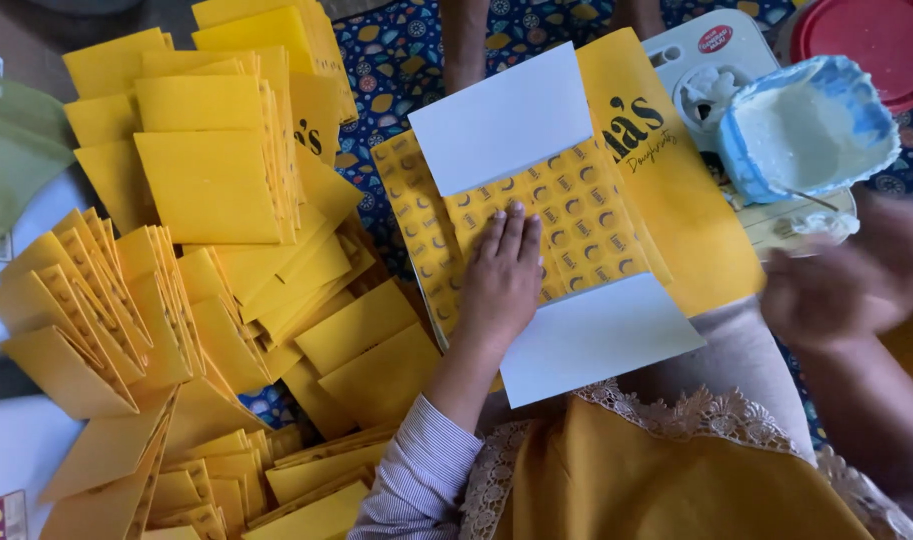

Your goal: Applying glue to yellow paper templates and folding them to assemble boxes or envelopes.

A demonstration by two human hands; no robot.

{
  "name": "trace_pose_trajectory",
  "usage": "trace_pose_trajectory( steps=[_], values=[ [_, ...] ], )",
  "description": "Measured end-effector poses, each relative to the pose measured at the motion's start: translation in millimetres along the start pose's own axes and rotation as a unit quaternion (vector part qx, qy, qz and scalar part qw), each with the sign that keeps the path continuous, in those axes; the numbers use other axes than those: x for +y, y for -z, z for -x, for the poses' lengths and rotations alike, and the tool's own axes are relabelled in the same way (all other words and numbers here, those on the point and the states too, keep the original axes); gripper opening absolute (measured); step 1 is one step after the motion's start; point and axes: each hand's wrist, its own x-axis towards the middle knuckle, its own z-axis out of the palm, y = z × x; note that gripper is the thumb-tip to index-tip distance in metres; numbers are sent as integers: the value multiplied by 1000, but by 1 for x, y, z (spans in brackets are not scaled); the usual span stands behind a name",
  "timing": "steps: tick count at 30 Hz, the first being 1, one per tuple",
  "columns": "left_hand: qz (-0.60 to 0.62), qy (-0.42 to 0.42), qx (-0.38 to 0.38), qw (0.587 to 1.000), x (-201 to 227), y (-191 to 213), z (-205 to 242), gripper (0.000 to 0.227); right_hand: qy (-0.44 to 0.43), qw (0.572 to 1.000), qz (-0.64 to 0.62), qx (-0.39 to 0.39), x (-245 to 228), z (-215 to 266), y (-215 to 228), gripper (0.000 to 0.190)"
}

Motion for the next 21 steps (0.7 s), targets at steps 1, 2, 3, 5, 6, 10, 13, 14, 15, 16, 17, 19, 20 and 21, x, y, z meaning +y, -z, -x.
trace_pose_trajectory(
  steps=[1, 2, 3, 5, 6, 10, 13, 14, 15, 16, 17, 19, 20, 21],
  values=[
    [0, 1, 0, 1000, -1, -2, 2, 51, 1, 1000, -1, -1, -8, -32, -21, 27],
    [18, 17, -30, 999, -1, -3, 3, 53, 39, 998, 14, -42, -14, -65, -43, 21],
    [37, 34, -61, 997, -2, -4, 3, 54, 76, 993, 28, -84, -21, -98, -64, 19],
    [38, 15, 16, 999, 2, 2, 3, 50, 80, 990, -1, -116, -17, -143, -117, 20],
    [42, -14, 88, 995, 3, 5, 3, 46, 78, 986, -22, -149, -16, -165, -143, 23],
    [-27, -35, 46, 998, 2, 2, 4, 49, 49, 974, 38, -219, 18, -170, -238, 62],
    [1, -17, 59, 998, 3, 4, 3, 50, 47, 935, 121, -331, 16, -182, -244, 75],
    [12, 0, 55, 998, 4, 4, 2, 48, 46, 916, 146, -372, 10, -187, -236, 74],
    [23, 17, 51, 998, 6, 4, 2, 46, 46, 894, 171, -411, 3, -192, -228, 79],
    [25, 19, 49, 998, 8, 10, 0, 46, 46, 893, 170, -414, -3, -193, -222, 79],
    [6, 15, 61, 998, 11, 15, -2, 43, -19, 855, 122, -504, -9, -195, -215, 86],
    [-11, 8, 74, 997, 6, 5, -1, 40, -85, 802, 76, -586, -14, -188, -211, 96],
    [-62, -25, 109, 992, -1, -12, 0, 35, -96, 793, 41, -600, -13, -181, -213, 84],
    [-113, -58, 143, 981, -8, -28, 1, 34, -106, 784, 5, -612, -12, -174, -215, 75]
  ],
)
